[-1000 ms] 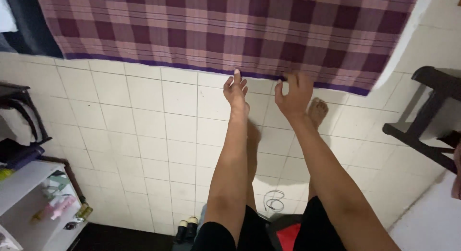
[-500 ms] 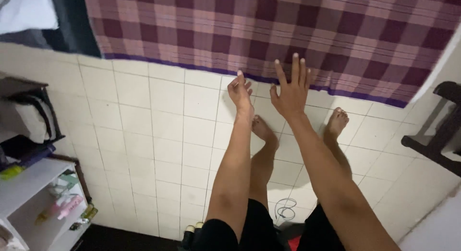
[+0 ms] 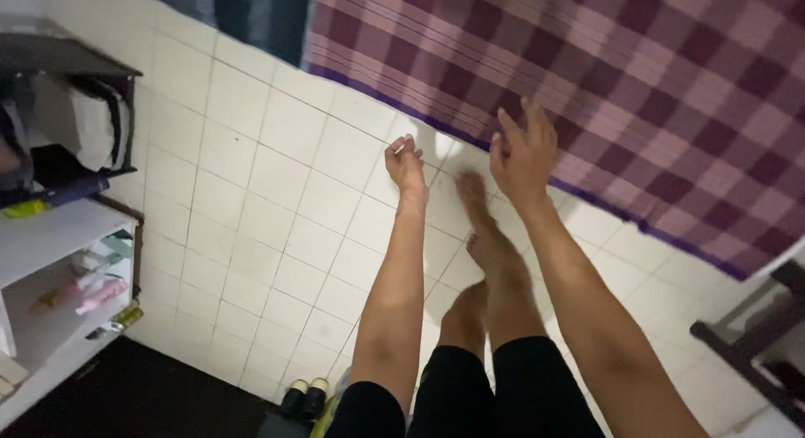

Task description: The person spreads a purple checkered sheet over a mattress on the floor, smoothing and aligning it. Then the person places a patterned decorative cloth on top of the sheet and smooths it out.

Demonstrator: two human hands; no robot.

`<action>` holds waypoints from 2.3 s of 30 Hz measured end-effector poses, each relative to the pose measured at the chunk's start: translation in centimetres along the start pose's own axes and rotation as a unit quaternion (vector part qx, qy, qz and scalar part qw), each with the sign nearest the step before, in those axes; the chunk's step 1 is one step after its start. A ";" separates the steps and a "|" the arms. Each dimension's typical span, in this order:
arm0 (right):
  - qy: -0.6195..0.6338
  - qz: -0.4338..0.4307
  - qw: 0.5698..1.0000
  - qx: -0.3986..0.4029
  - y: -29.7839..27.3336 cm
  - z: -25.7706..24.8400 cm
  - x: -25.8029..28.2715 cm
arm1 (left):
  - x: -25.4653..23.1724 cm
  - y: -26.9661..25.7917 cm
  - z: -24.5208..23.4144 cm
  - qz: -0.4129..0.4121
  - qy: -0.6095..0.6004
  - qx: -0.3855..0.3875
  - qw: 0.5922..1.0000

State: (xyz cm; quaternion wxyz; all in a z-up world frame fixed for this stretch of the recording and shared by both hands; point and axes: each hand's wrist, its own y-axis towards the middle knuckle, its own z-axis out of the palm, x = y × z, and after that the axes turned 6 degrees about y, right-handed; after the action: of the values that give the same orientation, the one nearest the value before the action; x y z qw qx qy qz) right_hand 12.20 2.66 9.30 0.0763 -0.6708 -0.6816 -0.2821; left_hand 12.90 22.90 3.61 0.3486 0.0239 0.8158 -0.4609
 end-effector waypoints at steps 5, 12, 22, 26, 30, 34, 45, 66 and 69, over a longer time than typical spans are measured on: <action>0.030 -0.070 0.989 0.127 11.4 3.8 5.9 | -9.6 5.3 -1.8 0.077 0.015 -0.065 0.995; 0.035 -0.140 0.968 0.204 10.0 13.5 11.4 | -16.1 15.3 -3.2 0.154 0.127 -0.059 0.978; 0.085 -0.052 0.982 0.158 19.1 17.1 16.4 | -17.0 21.0 -5.1 0.028 0.132 -0.010 0.991; 0.019 -0.031 0.988 0.153 21.5 20.8 18.4 | -25.4 14.4 -8.3 0.196 0.383 -0.062 0.901; 0.007 0.003 0.969 0.246 18.3 22.0 20.8 | -21.2 19.2 -9.2 0.265 0.553 -0.088 0.785; -0.006 0.035 0.985 0.171 17.2 21.5 21.7 | -23.2 18.8 -10.2 0.347 0.486 -0.066 0.799; -0.091 0.150 0.983 -0.054 12.2 19.6 17.2 | -23.7 15.9 -4.4 0.668 0.467 0.216 0.538; -0.138 0.450 0.882 0.000 -0.1 1.6 -8.4 | -6.6 -4.4 16.1 0.694 0.574 0.243 0.361; -0.169 0.347 0.922 -0.028 -4.6 0.6 -7.6 | -4.7 -5.5 14.9 0.619 0.698 0.195 0.303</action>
State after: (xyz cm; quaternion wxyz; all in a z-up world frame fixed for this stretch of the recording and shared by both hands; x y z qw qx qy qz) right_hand 8.62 -3.33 3.82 0.0348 -0.9047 -0.4010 -0.1394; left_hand 22.61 9.56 5.51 -0.1826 0.9020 0.3856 -0.0664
